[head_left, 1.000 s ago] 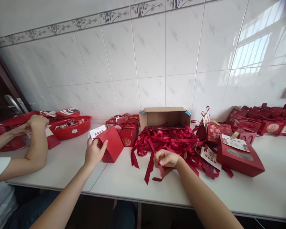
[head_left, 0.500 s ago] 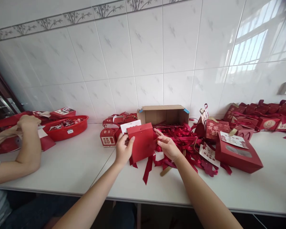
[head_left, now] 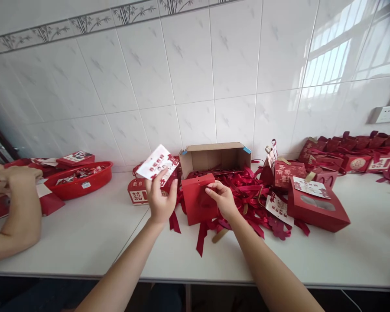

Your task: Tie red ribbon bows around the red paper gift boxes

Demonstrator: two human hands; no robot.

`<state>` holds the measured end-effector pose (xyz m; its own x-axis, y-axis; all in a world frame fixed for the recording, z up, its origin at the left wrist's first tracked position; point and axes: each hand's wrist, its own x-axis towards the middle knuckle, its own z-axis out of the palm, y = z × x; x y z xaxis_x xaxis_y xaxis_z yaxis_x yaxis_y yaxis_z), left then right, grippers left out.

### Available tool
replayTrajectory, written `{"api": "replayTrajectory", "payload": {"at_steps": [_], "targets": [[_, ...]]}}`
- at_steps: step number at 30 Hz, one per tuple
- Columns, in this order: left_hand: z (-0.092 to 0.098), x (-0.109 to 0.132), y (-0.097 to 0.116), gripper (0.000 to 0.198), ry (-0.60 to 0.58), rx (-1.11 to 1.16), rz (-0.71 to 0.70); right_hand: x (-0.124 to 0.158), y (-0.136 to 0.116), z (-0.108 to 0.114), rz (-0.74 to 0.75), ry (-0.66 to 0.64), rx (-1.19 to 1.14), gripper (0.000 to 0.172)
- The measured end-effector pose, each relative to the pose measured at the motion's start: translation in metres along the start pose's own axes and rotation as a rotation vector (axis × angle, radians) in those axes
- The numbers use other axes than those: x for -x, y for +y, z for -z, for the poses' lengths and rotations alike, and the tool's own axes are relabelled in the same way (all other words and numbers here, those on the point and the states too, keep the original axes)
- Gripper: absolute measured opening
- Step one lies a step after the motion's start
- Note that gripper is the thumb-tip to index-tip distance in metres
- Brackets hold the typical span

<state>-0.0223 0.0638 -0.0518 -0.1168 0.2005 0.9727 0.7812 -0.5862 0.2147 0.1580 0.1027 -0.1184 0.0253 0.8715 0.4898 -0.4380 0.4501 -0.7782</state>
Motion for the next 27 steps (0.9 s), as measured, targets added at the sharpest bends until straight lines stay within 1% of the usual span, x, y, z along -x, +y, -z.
{"api": "replayTrajectory", "payload": {"at_steps": [1, 2, 3, 5, 8, 10, 14, 16, 17, 19, 21, 23, 25, 27], "targets": [[0.004, -0.006, 0.004, 0.029, 0.038, 0.009, -0.032, 0.000, 0.000, 0.000, 0.000, -0.003, 0.004, 0.019], [0.006, -0.011, 0.007, 0.024, 0.038, 0.036, -0.053, 0.000, 0.000, 0.000, -0.001, -0.008, 0.006, 0.020], [0.008, -0.014, 0.011, 0.019, 0.005, 0.075, -0.065, 0.000, -0.001, 0.000, -0.003, -0.012, 0.006, 0.020], [0.009, -0.016, 0.014, 0.012, -0.112, 0.153, -0.069, 0.000, -0.001, 0.000, -0.012, -0.023, 0.001, 0.021], [0.003, -0.009, 0.011, 0.012, -0.268, 0.239, -0.008, 0.000, -0.002, 0.001, -0.023, -0.035, -0.012, 0.021], [-0.002, 0.000, 0.004, 0.022, -0.324, 0.279, 0.081, 0.000, -0.003, 0.001, -0.029, -0.043, -0.019, 0.022], [-0.009, 0.012, -0.009, 0.063, -0.446, 0.361, 0.235, 0.000, -0.003, 0.001, -0.029, -0.053, -0.023, 0.023], [-0.009, 0.015, -0.012, 0.072, -0.501, 0.362, 0.268, 0.000, -0.003, 0.001, -0.025, -0.055, -0.019, 0.022], [-0.009, 0.016, -0.013, 0.072, -0.509, 0.326, 0.264, -0.001, -0.003, 0.001, -0.024, -0.055, -0.018, 0.022], [-0.008, 0.015, -0.013, 0.063, -0.498, 0.169, 0.199, 0.000, -0.004, 0.000, -0.027, -0.054, -0.017, 0.023], [-0.008, 0.013, -0.011, 0.048, -0.483, -0.019, 0.104, 0.000, -0.005, 0.000, -0.035, -0.054, -0.018, 0.024], [-0.010, 0.011, -0.009, 0.030, -0.460, -0.123, 0.051, 0.001, -0.006, -0.001, -0.045, -0.052, -0.015, 0.026], [-0.014, 0.007, -0.008, 0.019, -0.420, -0.102, 0.045, 0.001, -0.006, -0.001, -0.050, -0.047, -0.006, 0.027], [-0.019, 0.005, -0.009, 0.020, -0.388, 0.022, 0.059, 0.001, -0.006, -0.002, -0.048, -0.042, 0.005, 0.026]]}}
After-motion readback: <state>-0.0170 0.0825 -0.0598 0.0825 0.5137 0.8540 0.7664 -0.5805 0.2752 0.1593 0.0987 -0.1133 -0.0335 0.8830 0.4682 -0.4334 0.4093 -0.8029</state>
